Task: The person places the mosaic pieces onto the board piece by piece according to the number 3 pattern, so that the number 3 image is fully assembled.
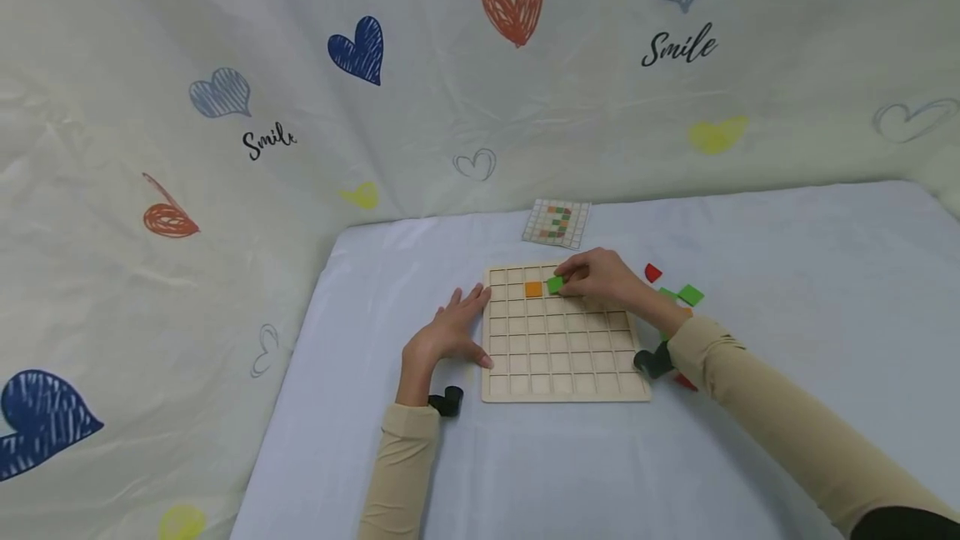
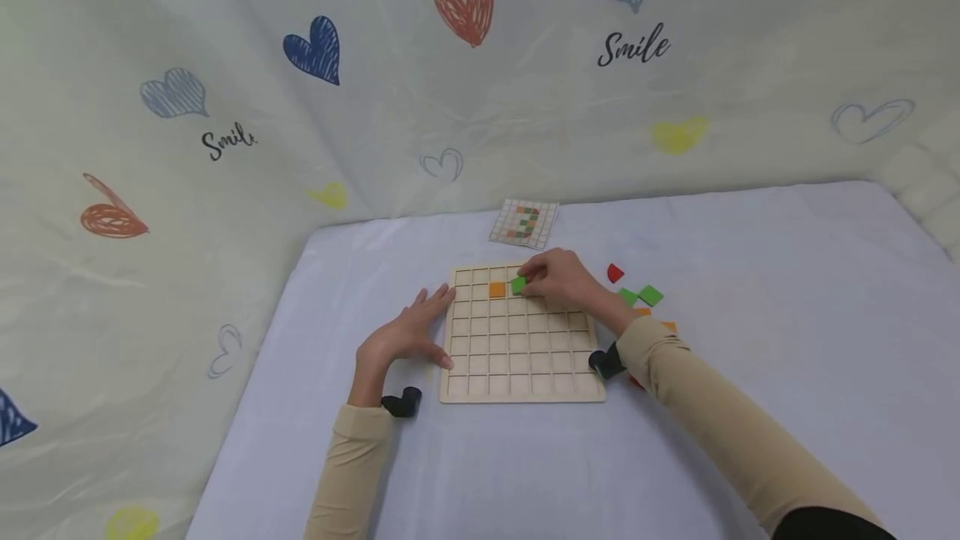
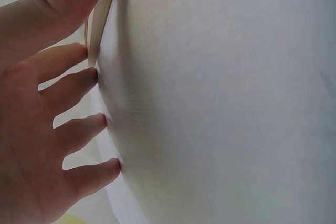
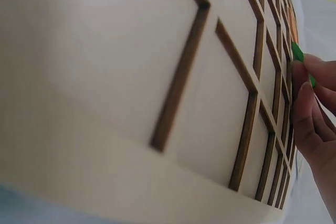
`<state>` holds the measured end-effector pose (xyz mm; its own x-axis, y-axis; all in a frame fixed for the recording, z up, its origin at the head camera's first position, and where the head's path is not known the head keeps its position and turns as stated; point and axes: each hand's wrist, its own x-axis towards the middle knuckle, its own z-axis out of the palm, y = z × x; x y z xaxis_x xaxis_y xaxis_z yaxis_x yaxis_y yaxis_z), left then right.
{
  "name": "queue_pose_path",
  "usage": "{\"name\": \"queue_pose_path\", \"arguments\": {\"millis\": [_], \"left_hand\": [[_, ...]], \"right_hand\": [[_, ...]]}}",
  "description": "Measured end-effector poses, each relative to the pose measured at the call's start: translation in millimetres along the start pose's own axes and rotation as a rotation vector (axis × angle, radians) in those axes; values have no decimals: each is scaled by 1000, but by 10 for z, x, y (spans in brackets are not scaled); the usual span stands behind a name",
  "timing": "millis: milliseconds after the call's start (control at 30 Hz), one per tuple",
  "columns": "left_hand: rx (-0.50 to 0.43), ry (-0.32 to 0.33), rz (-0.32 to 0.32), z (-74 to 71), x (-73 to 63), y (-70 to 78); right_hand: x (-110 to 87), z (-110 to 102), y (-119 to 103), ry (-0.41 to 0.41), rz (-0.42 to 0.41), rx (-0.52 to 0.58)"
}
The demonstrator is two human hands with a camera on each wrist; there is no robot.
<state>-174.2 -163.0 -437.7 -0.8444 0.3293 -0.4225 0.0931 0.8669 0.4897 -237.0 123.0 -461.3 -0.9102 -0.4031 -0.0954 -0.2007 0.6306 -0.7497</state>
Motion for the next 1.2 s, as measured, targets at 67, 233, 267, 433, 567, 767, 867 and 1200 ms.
{"name": "queue_pose_path", "arguments": {"millis": [67,233,267,433,567,767,867,1200], "left_hand": [[5,-1,5,0,0,4],[14,4,7,-2,9,4],[11,4,7,-4,8,3],[2,6,6,0,4,4],[-4,6,7,8,7,0],[-2,-3,0,6,7,1],[11,-4,-1,8,6,1],[26,-8,1,13,21,-26]], "right_hand": [[7,-2,-8,-1,9,-1],[26,-5,-31,-5,13,-2],[25,-4,-33,-6,3,-7],[37,21,-60,-5,-35,-38],[47,48,-76,-10,-37,-65],[42,76,-96,-9,-35,-116],[39,90,-94,-5,-44,-140],[19,94,-101,4,-65,-130]]}}
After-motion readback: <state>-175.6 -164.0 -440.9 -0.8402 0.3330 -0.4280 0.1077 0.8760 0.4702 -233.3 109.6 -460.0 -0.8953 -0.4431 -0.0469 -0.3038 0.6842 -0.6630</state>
